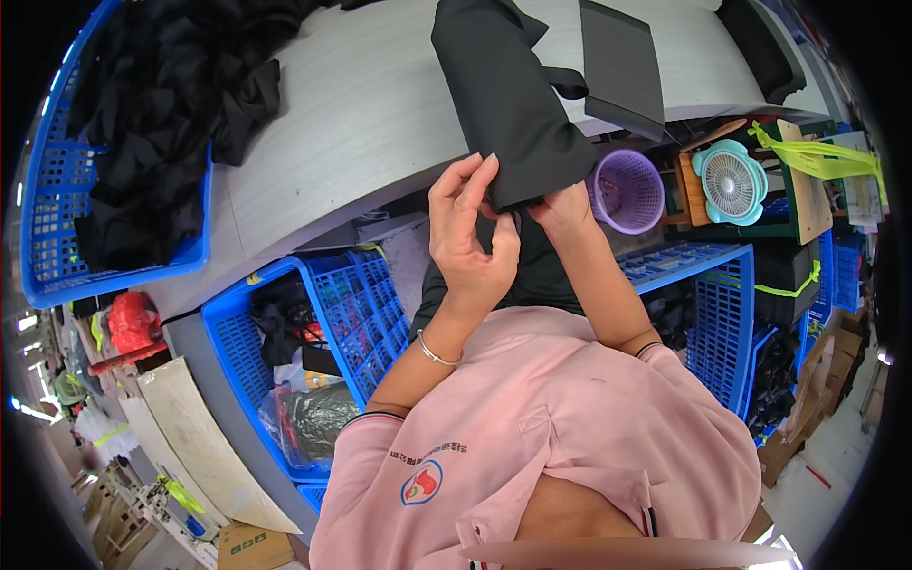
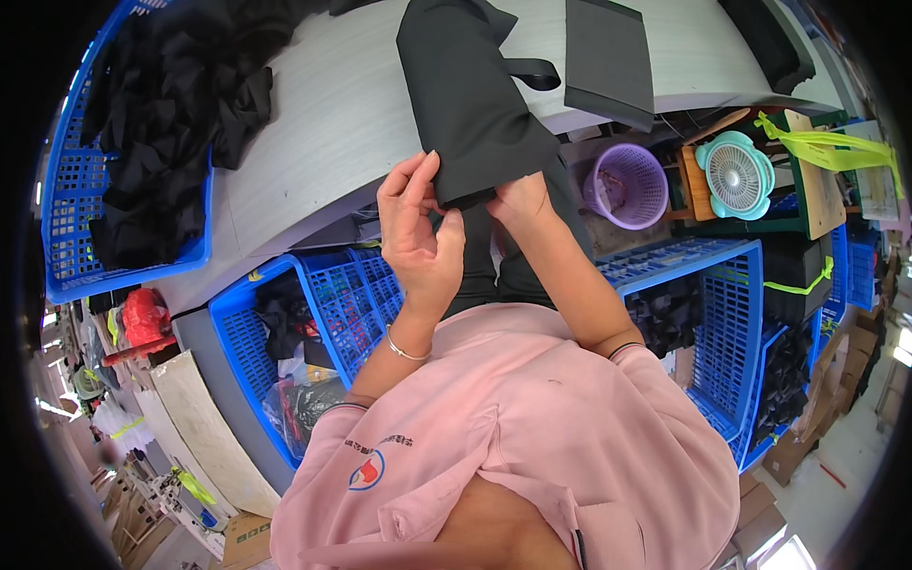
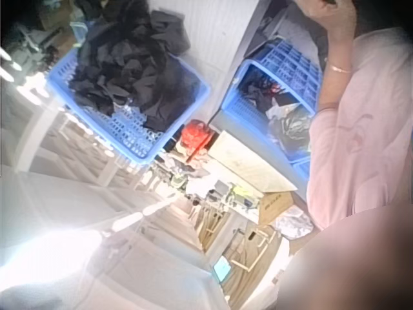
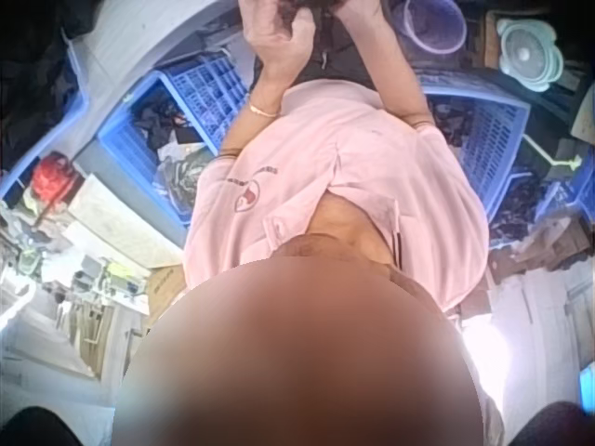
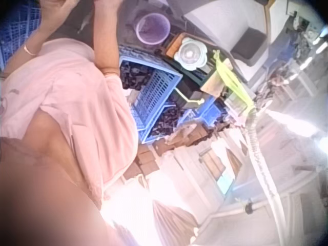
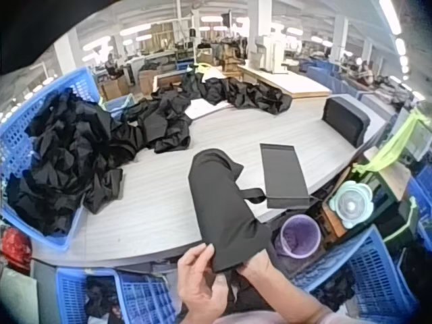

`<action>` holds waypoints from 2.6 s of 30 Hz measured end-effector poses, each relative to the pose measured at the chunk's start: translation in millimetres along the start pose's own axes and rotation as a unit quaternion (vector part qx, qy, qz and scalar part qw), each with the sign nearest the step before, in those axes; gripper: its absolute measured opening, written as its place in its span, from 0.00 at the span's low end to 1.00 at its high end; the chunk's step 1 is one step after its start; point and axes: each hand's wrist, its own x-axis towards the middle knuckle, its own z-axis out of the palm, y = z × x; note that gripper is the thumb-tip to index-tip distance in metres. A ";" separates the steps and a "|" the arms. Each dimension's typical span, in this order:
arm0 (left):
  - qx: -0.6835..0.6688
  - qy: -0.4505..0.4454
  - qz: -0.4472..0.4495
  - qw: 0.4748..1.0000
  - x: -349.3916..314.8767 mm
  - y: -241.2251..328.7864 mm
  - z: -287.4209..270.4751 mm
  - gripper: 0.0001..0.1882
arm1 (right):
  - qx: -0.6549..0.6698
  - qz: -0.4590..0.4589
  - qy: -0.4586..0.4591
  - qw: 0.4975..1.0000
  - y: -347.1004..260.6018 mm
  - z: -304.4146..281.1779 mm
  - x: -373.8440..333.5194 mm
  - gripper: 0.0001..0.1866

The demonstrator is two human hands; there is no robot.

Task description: Manually inspect and arrange black fabric garment pieces at a workstation.

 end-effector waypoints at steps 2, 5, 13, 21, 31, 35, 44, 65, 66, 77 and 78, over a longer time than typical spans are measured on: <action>-0.039 -0.011 -0.008 0.999 -1.0 0.0 -2.9 0.28 | -0.008 -0.013 0.004 1.000 1.1 2.7 2.2 0.22; 0.011 0.014 -0.008 1.000 -1.2 -8.0 -1.1 0.25 | -0.123 -0.091 -0.005 0.988 10.6 -6.9 8.9 0.21; -0.005 0.119 -0.238 0.964 -7.0 -66.0 -19.3 0.14 | -0.605 -0.188 -0.117 0.765 -4.3 22.1 17.3 0.11; -0.235 0.076 -0.365 0.898 -32.3 -105.8 5.9 0.08 | -0.853 -0.275 -0.063 0.439 48.1 -3.5 20.6 0.22; -0.362 0.033 -0.435 0.824 -32.2 -131.0 18.2 0.09 | -0.832 -0.230 -0.060 0.501 42.5 19.0 15.9 0.20; -0.382 0.043 -0.453 0.804 -31.0 -103.0 34.9 0.07 | -0.863 -0.122 -0.087 0.484 40.2 30.5 25.4 0.16; -0.010 0.120 -0.213 0.970 -34.9 -77.4 3.8 0.23 | -0.904 -0.077 -0.064 0.416 43.2 7.1 14.7 0.15; -0.309 -0.068 -0.435 0.843 -3.0 -97.0 -54.6 0.23 | -0.855 -0.144 -0.170 0.468 29.8 -6.3 -58.3 0.16; -0.311 -0.070 -0.435 0.842 -6.0 -99.9 -50.6 0.23 | -0.824 -0.055 -0.245 0.508 26.9 1.3 -69.8 0.13; -0.330 -0.101 -0.478 0.807 -23.1 -68.9 -43.1 0.24 | -0.571 -0.163 0.051 0.803 -68.3 -2.0 -42.1 0.08; -0.327 -0.110 -0.475 0.810 -27.7 -67.2 -42.1 0.24 | -0.559 0.009 0.015 0.829 -72.4 -21.8 -39.4 0.08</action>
